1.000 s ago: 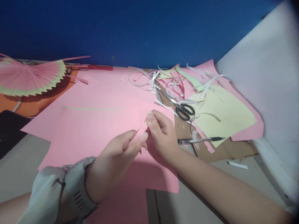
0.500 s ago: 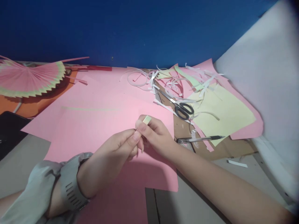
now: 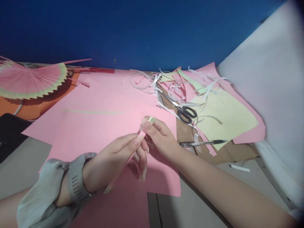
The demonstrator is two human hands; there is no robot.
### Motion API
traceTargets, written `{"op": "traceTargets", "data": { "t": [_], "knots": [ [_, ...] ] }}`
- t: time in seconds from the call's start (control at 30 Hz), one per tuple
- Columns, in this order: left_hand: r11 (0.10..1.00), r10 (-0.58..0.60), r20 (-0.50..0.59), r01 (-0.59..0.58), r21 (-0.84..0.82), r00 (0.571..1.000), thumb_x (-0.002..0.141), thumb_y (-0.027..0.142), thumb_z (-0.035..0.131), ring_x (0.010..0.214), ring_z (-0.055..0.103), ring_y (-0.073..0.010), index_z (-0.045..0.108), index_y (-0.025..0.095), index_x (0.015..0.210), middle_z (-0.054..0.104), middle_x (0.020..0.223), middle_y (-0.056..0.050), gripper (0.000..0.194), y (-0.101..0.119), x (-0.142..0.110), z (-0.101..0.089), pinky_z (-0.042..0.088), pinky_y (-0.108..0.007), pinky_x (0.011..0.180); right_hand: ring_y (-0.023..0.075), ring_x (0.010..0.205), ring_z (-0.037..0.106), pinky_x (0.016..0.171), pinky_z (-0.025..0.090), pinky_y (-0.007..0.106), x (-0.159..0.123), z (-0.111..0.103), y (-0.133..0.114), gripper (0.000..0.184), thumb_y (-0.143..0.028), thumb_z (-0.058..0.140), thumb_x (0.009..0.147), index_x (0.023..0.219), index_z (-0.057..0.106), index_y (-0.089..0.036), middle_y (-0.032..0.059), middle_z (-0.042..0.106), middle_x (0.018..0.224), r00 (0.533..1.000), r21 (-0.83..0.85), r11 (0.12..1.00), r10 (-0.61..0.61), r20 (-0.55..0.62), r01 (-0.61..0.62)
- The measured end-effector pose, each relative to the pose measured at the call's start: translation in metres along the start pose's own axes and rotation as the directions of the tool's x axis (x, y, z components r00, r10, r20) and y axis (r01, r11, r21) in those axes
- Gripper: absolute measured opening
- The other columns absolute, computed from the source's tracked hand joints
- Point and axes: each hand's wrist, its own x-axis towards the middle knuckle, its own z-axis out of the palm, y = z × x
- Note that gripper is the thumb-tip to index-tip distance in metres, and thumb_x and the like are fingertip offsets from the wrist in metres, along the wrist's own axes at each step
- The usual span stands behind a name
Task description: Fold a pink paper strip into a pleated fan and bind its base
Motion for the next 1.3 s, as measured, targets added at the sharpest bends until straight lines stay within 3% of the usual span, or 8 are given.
{"op": "traceTargets", "data": {
  "t": [0.2, 0.43, 0.57, 0.7, 0.87, 1.03, 1.17, 1.3],
  "knots": [
    [0.997, 0.063, -0.082, -0.06, 0.047, 0.995, 0.093, 0.036, 0.033, 0.044, 0.05, -0.0109, 0.048, 0.016, 0.071, 0.054, 0.047, 0.002, 0.033, -0.003, 0.001, 0.001, 0.042, -0.024, 0.05, 0.0065, 0.051, 0.047, 0.053, 0.038, 0.021, -0.002, 0.002, 0.0, 0.03, -0.039, 0.046, 0.088, 0.066, 0.045, -0.018, -0.0064, 0.048, 0.054, 0.998, -0.087, 0.996, -0.025, 0.063, 0.03],
    [0.997, 0.033, 0.05, -0.036, 0.063, 0.998, 0.094, 0.038, 0.028, 0.056, 0.058, -0.0124, 0.054, 0.014, 0.071, 0.064, 0.059, -0.003, 0.043, 0.001, 0.0, 0.0, 0.046, -0.025, 0.06, 0.0048, 0.044, 0.038, 0.049, 0.035, 0.02, 0.0, 0.0, -0.005, 0.038, -0.038, 0.047, 0.088, 0.056, 0.041, -0.018, -0.0077, 0.04, 0.047, 0.998, -0.082, 0.996, -0.024, 0.052, 0.028],
    [0.996, 0.023, 0.064, -0.028, 0.086, 0.998, 0.093, 0.042, 0.03, 0.061, 0.058, -0.0129, 0.053, 0.015, 0.076, 0.064, 0.064, -0.003, 0.039, 0.0, -0.003, 0.0, 0.047, -0.026, 0.064, 0.0042, 0.036, 0.036, 0.039, 0.029, 0.019, 0.002, -0.001, 0.0, 0.033, -0.041, 0.043, 0.09, 0.066, 0.043, -0.019, -0.0091, 0.042, 0.044, 0.999, 0.029, 0.999, 0.037, -0.009, -0.037],
    [0.999, 0.043, 0.034, -0.044, 0.012, 0.998, 0.093, 0.04, 0.03, 0.04, 0.046, -0.0082, 0.049, 0.017, 0.08, 0.052, 0.049, 0.005, 0.032, -0.008, -0.002, 0.001, 0.049, -0.028, 0.059, 0.0037, 0.036, 0.036, 0.037, 0.026, 0.018, 0.003, -0.002, 0.003, 0.033, -0.041, 0.044, 0.089, 0.065, 0.043, -0.019, -0.0091, 0.041, 0.045, 0.998, 0.088, 0.996, 0.028, -0.055, -0.024],
    [0.994, 0.079, -0.035, -0.082, -0.069, 0.996, 0.093, 0.04, 0.029, 0.03, 0.027, -0.0047, 0.047, 0.017, 0.066, 0.033, 0.043, 0.009, 0.04, -0.012, 0.001, 0.003, 0.052, -0.032, 0.054, 0.0056, 0.043, 0.048, 0.045, 0.037, 0.019, 0.002, 0.0, -0.002, 0.032, -0.038, 0.044, 0.09, 0.066, 0.047, -0.017, -0.0067, 0.05, 0.047, 0.998, 0.004, 1.0, -0.002, 0.07, 0.002],
    [0.996, 0.091, -0.095, -0.092, -0.007, 0.991, 0.092, 0.039, 0.029, 0.03, 0.026, -0.0053, 0.038, 0.018, 0.05, 0.029, 0.039, 0.008, 0.048, -0.011, 0.002, 0.006, 0.051, -0.028, 0.048, 0.0043, 0.041, 0.047, 0.047, 0.039, 0.019, 0.0, 0.003, -0.001, 0.033, -0.038, 0.045, 0.089, 0.064, 0.045, -0.017, -0.0085, 0.048, 0.044, 0.999, -0.055, 0.998, 0.015, 0.029, -0.013],
    [0.995, 0.095, -0.131, -0.092, 0.023, 0.987, 0.092, 0.039, 0.031, 0.031, 0.027, -0.0062, 0.037, 0.019, 0.052, 0.03, 0.04, 0.007, 0.045, -0.011, 0.003, 0.007, 0.049, -0.025, 0.044, 0.0036, 0.04, 0.045, 0.047, 0.038, 0.018, -0.001, 0.005, 0.001, 0.034, -0.038, 0.044, 0.09, 0.064, 0.044, -0.018, -0.0093, 0.046, 0.043, 1.0, -0.089, 0.996, 0.003, -0.027, -0.005],
    [0.993, 0.115, -0.08, -0.117, -0.016, 0.99, 0.092, 0.038, 0.031, 0.034, 0.027, -0.0056, 0.044, 0.018, 0.063, 0.03, 0.043, 0.009, 0.038, -0.011, 0.004, 0.005, 0.051, -0.025, 0.047, 0.0032, 0.038, 0.042, 0.046, 0.036, 0.017, 0.0, 0.004, 0.001, 0.035, -0.038, 0.044, 0.091, 0.062, 0.043, -0.018, -0.0099, 0.043, 0.041, 0.998, -0.089, 0.996, -0.015, -0.064, 0.01]
  ]
}}
